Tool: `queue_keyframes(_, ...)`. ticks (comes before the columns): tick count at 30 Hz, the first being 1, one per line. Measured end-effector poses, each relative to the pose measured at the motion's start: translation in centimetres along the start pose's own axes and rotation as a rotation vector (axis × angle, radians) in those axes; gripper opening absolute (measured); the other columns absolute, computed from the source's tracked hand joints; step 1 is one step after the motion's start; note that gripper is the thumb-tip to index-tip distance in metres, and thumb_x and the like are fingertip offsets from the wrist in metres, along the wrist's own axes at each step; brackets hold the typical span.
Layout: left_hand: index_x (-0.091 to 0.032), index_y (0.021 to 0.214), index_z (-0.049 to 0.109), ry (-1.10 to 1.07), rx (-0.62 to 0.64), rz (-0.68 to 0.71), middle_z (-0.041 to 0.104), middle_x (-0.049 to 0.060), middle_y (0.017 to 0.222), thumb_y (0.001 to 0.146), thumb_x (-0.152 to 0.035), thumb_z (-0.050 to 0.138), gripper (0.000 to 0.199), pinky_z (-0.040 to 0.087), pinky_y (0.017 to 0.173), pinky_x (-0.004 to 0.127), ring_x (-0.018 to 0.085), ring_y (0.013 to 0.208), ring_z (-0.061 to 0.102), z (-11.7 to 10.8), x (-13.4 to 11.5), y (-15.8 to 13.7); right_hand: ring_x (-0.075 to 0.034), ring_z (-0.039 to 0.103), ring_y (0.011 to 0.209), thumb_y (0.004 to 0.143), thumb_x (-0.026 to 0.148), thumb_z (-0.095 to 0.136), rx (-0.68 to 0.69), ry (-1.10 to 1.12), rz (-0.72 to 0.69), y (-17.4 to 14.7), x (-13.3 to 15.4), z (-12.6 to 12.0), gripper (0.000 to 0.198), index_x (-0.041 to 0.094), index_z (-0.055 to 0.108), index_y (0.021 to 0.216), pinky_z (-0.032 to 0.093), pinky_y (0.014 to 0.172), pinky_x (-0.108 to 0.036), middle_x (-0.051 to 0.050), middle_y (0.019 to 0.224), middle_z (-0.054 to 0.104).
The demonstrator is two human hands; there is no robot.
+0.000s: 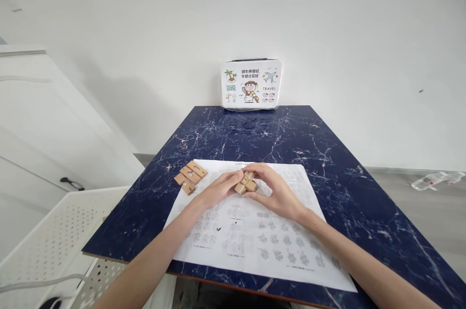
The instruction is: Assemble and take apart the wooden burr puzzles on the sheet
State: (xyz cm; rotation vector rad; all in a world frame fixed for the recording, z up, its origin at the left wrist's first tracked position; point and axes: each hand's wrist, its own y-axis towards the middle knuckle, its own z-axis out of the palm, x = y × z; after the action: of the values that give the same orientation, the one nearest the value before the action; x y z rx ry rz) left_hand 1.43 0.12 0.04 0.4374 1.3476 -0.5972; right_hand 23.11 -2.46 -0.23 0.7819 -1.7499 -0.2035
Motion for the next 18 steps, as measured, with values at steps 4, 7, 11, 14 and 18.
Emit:
queue_keyframes(4, -0.015, 0.131, 0.070, 0.012, -0.087, 0.038, 0.071, 0.016, 0.126, 0.097, -0.056, 0.070, 0.053, 0.049, 0.106, 0.042, 0.029, 0.118, 0.066, 0.2, -0.3, -0.1, -0.031, 0.060, 0.128, 0.102, 0.032, 0.067, -0.170, -0.210, -0.041, -0.8, -1.0, 0.7, 0.036, 0.032, 0.057, 0.137, 0.051, 0.109, -0.053, -0.012, 0.136, 0.062)
queue_keyframes(7, -0.017, 0.141, 0.065, 0.073, -0.127, 0.074, 0.070, 0.015, 0.134, 0.094, -0.052, 0.076, 0.059, 0.048, 0.107, 0.042, 0.031, 0.125, 0.063, 0.1, -0.4, -0.2, -0.030, 0.066, 0.110, 0.105, 0.029, 0.062, -0.207, -0.366, -0.116, -0.9, -1.8, 0.8, 0.021, 0.028, 0.063, 0.126, 0.056, 0.095, -0.049, -0.011, 0.119, 0.069)
queue_keyframes(11, -0.021, 0.149, 0.058, 0.075, -0.133, 0.110, 0.065, 0.015, 0.145, 0.092, -0.042, 0.080, 0.065, 0.048, 0.108, 0.042, 0.033, 0.135, 0.059, -0.1, -0.3, -0.3, -0.029, 0.067, 0.099, 0.105, 0.026, 0.061, -0.218, -0.514, -0.192, -1.0, -2.2, 0.7, 0.015, 0.024, 0.064, 0.120, 0.056, 0.085, -0.045, -0.010, 0.110, 0.073)
queue_keyframes(14, -0.023, 0.151, 0.057, 0.079, -0.118, 0.132, 0.062, 0.016, 0.150, 0.092, -0.037, 0.081, 0.065, 0.051, 0.106, 0.042, 0.034, 0.137, 0.060, 0.0, -0.3, -0.3, -0.028, 0.068, 0.094, 0.106, 0.027, 0.059, -0.217, -0.520, -0.166, -1.1, -2.1, 0.8, 0.013, 0.024, 0.063, 0.119, 0.055, 0.083, -0.043, -0.010, 0.108, 0.074)
queue_keyframes(18, -0.025, 0.152, 0.057, 0.127, -0.131, 0.178, 0.060, 0.016, 0.152, 0.089, -0.030, 0.083, 0.068, 0.050, 0.111, 0.046, 0.035, 0.139, 0.058, 0.3, -0.2, -0.3, -0.024, 0.068, 0.085, 0.107, 0.028, 0.056, -0.160, -0.385, -0.053, -1.3, -2.0, 0.8, 0.017, 0.025, 0.060, 0.122, 0.056, 0.079, -0.039, -0.008, 0.105, 0.073)
